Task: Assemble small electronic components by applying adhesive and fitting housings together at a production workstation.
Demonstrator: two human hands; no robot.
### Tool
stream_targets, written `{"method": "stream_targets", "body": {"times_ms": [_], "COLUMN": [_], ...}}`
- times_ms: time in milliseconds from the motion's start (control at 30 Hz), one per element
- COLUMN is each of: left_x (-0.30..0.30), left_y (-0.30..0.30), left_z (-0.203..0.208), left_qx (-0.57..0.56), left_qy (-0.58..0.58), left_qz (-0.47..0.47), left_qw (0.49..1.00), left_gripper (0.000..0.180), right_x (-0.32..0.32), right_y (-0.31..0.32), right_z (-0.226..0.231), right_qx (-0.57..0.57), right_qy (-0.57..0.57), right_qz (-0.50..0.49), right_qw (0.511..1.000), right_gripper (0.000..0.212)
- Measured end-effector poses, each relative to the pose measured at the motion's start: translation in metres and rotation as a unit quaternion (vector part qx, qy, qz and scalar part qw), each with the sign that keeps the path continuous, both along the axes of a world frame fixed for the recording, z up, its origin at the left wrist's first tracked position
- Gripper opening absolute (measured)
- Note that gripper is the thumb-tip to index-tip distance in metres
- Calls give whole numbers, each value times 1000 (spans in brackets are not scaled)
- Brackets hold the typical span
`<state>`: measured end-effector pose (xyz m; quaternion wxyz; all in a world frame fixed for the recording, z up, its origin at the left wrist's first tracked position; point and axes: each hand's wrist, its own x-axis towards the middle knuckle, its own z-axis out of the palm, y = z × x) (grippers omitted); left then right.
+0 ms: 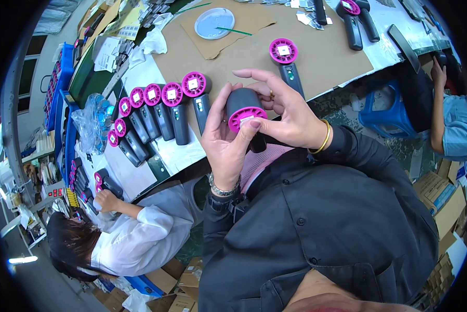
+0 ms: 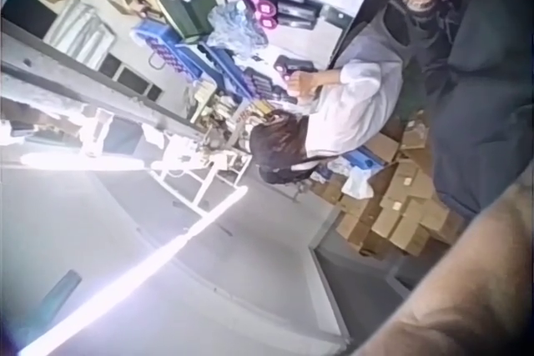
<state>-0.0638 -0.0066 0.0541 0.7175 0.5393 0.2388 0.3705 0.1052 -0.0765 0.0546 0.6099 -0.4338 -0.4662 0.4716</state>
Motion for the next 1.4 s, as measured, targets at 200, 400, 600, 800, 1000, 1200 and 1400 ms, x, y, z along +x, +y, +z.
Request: {"method": "stream_targets", "body": {"times_ms": [200,400,600,800,1000,1200,1400], "left_x": [-17,-23,-23,-25,-30,-25,-37], "left_y": [31,41,41,19,2,0,-3], "left_z": [-20,-41,-51,-38,-35,6,26], "left_qx": [336,408,373,395,465,178,22], "left_qy": [222,418,413,278,232,30,31], "left_qz": [177,222,238,265,253,195,-6], "left_qw": [898,781,796,835,816,964,999], "left_gripper": [83,89,91,94,102,103,89], "right_x": [3,8,4,-13,-12,-16,-25], "right_y": [32,52,56,56,51,26,3], "right_z": [-34,-49,-36,-11,7,9,4], "right_qx": [-69,-91,59,20,-52,-20,27], "right_qy": [8,-205,-376,-62,124,81,62], "right_qz": [-50,-135,-194,-114,-8,11,51], "right_qw": [996,965,904,991,991,996,996], "right_gripper": [94,90,90,96,105,109,106]}}
